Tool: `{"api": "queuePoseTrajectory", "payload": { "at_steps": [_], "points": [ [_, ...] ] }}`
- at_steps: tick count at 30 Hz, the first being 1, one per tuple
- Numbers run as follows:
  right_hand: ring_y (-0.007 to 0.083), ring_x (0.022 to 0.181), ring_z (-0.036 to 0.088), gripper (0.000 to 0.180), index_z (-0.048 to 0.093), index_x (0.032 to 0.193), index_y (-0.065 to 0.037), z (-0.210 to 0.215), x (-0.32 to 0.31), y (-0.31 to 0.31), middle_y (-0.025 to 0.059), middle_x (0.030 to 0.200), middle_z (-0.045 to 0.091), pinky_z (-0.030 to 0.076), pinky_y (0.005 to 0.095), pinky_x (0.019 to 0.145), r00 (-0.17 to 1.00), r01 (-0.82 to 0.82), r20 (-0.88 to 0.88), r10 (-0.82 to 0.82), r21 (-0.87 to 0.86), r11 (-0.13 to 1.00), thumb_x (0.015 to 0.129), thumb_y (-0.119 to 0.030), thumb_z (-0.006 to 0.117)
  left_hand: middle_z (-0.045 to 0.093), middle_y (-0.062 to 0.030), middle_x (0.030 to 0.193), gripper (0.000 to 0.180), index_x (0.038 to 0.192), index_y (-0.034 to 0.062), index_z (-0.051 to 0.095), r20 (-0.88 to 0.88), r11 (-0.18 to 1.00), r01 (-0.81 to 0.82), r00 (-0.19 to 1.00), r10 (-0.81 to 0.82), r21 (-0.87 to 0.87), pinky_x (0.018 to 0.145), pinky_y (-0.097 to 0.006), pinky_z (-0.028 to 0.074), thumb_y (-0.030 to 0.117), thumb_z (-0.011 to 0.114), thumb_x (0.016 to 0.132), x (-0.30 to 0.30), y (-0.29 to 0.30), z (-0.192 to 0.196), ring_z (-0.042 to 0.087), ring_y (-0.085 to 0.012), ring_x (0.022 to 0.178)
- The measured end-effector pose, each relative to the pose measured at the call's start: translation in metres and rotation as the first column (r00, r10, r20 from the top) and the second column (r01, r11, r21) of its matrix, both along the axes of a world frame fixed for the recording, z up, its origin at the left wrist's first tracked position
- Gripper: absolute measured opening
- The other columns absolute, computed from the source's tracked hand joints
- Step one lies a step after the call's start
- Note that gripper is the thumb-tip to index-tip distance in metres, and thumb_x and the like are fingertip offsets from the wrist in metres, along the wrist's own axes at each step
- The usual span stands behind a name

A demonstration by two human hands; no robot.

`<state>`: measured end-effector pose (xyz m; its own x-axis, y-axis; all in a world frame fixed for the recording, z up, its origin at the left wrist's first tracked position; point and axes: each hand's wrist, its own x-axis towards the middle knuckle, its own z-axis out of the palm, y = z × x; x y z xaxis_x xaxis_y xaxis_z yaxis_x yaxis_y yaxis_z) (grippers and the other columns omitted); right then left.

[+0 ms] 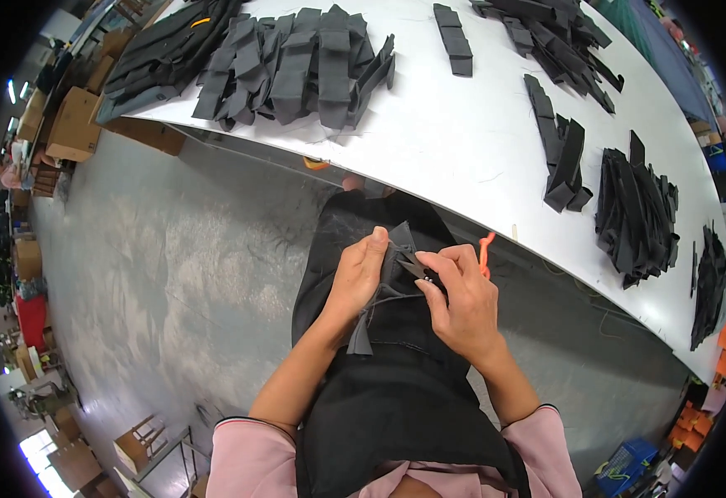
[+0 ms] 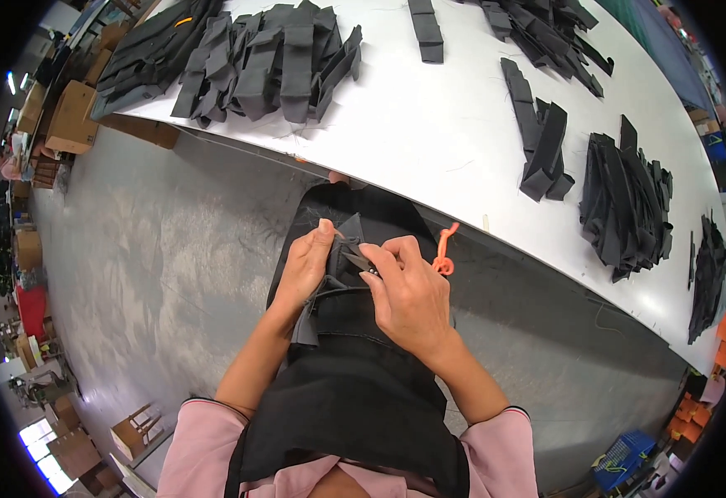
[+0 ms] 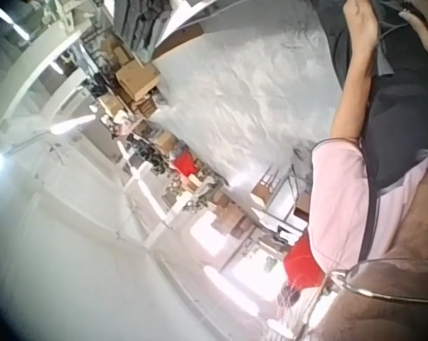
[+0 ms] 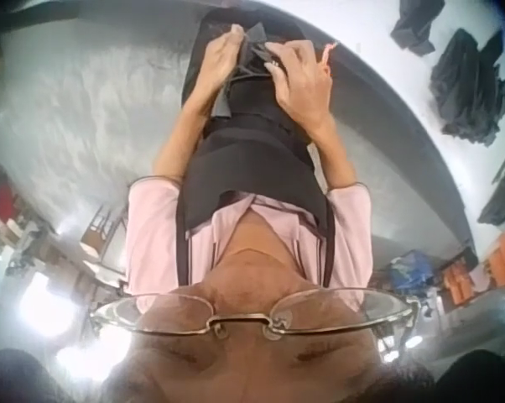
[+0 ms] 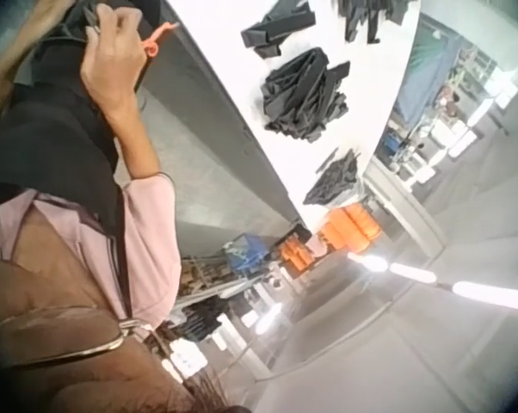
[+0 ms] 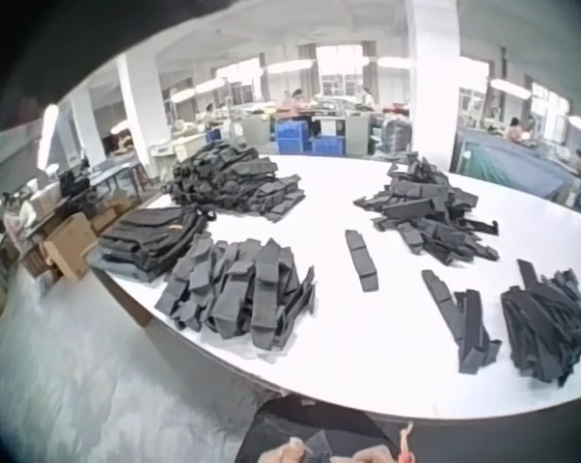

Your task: Processing or trimming small black fabric components at a factory workbench using a pair of small snips.

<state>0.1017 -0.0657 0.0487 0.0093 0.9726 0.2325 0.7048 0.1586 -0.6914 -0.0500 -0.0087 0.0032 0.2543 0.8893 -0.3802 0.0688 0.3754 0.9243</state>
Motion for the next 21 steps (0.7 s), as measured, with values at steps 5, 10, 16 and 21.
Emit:
{"api": "queuePoseTrajectory", "payload": {
  "at_steps": [5,10,16,21],
  "points": [
    [0.0214,0.061,0.057,0.032,0.061,0.103,-0.006,-0.009,-0.003,0.0,0.0067,0.085,0.052,0.044,0.0308,0.053,0.998,-0.019,0.054,0.014,0.1,0.995,0.073,-0.004,0.069,0.043,0.0036,0.069,0.049,0.074,0.0015,0.049,-0.004,1.0,0.029,1.0,-0.029,-0.002,0.061,-0.023,0.035,0.042,0.04,0.1,0.001,-0.002,0.004,0.036,-0.0055,0.068],
    [0.02,0.059,0.055,0.034,0.062,0.104,-0.005,-0.017,-0.005,-0.001,0.0058,0.081,0.051,0.043,0.0294,0.051,0.996,0.003,0.09,-0.021,0.198,0.98,0.07,-0.004,0.071,0.042,0.0032,0.068,0.049,0.073,0.0013,0.047,0.008,1.0,0.014,1.0,-0.014,-0.013,0.059,-0.024,0.035,0.042,0.04,0.1,0.0,-0.002,0.003,0.035,-0.006,0.067],
    [0.0189,0.059,0.055,0.031,0.063,0.101,-0.005,-0.019,-0.007,-0.002,0.0055,0.079,0.052,0.044,0.0292,0.051,0.993,0.006,0.113,-0.031,0.216,0.976,0.071,-0.004,0.07,0.04,0.0026,0.066,0.05,0.072,0.0007,0.046,-0.017,0.999,0.027,1.0,-0.027,0.022,0.058,-0.025,0.034,0.042,0.041,0.099,0.0,-0.002,-0.001,0.035,-0.0065,0.066],
    [0.0209,0.058,0.055,0.028,0.063,0.099,-0.005,-0.021,-0.008,-0.004,0.0065,0.078,0.052,0.044,0.0304,0.05,0.993,0.075,-0.102,-0.061,0.136,0.988,0.072,-0.002,0.069,0.041,0.0013,0.066,0.05,0.072,0.0001,0.047,-0.019,0.999,0.041,0.999,-0.041,0.01,0.059,-0.025,0.035,0.041,0.041,0.1,-0.002,-0.002,0.002,0.035,-0.0074,0.066]
  ]
}}
